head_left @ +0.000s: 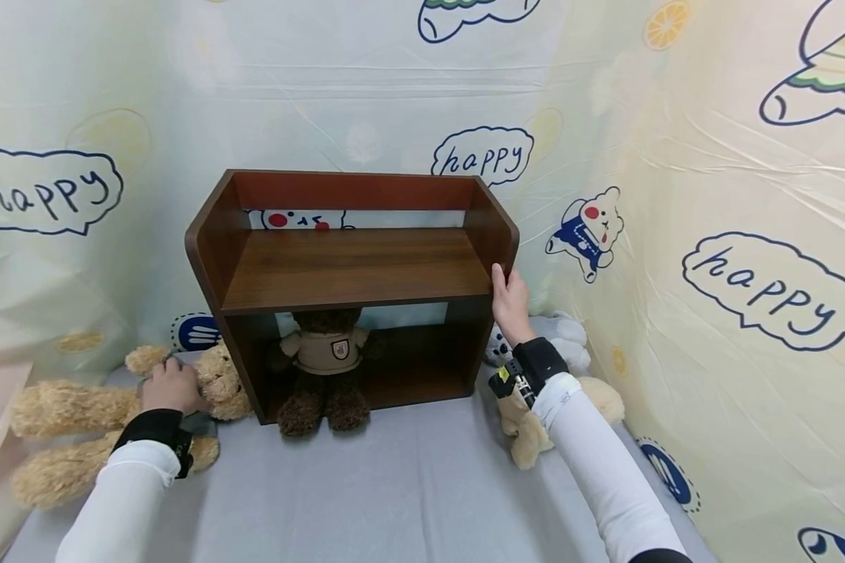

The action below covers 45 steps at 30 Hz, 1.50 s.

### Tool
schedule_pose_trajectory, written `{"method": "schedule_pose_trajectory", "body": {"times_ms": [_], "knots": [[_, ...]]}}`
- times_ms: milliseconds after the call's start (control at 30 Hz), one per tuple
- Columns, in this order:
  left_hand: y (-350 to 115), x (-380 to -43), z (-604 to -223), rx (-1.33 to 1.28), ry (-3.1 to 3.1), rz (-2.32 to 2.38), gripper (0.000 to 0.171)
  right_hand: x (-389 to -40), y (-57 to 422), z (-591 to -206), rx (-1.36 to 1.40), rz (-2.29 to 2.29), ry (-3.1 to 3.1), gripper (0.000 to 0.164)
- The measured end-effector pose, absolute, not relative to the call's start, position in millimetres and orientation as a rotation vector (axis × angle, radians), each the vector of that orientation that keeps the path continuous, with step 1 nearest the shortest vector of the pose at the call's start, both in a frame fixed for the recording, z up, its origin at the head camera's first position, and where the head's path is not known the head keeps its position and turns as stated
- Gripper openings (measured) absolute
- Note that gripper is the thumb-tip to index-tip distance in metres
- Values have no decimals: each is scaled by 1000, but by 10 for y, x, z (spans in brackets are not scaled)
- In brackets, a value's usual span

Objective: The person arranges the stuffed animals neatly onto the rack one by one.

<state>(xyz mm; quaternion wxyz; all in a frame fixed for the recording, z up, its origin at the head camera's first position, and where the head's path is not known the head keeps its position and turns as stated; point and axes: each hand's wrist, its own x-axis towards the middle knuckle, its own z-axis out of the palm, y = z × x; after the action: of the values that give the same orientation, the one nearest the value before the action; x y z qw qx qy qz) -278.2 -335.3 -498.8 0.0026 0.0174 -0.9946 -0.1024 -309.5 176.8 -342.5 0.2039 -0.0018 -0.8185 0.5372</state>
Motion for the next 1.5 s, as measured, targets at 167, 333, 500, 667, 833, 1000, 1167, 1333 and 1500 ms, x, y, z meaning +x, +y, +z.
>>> {"method": "schedule_pose_trajectory", "body": {"times_ms": [167,333,500,667,833,1000,1167,1333,1500], "knots": [[-3368,-2775,-5067,97,-3124,-345,75,-3093,1769,-3430,4,1498,-2285,36],[-3398,-2776,-5139,168,-3160,-431,86,-3093,1766,-3436,9,1497,-2280,37],[-3420,-2782,-5160,186,-3213,-444,92,-3096,1767,-3439,-4,1491,-2281,37],[-3430,-2759,-5184,187,-3212,-414,101,-3095,1774,-3448,23,1490,-2274,36],[-3423,-2736,-5228,181,-3201,-429,100,-3076,1776,-3446,36,1489,-2263,34],[-3417,-2728,-5240,172,-3207,-465,97,-3069,1766,-3432,21,1467,-2279,33],[-3439,-2703,-5234,117,-3156,-498,94,-3066,1753,-3420,10,1475,-2288,35],[-3536,-2656,-5215,80,-3050,-606,92,-3069,1753,-3429,5,1504,-2286,37],[-3656,-2599,-5132,65,-2950,-705,95,-3077,1757,-3441,-1,1506,-2284,38]]}}
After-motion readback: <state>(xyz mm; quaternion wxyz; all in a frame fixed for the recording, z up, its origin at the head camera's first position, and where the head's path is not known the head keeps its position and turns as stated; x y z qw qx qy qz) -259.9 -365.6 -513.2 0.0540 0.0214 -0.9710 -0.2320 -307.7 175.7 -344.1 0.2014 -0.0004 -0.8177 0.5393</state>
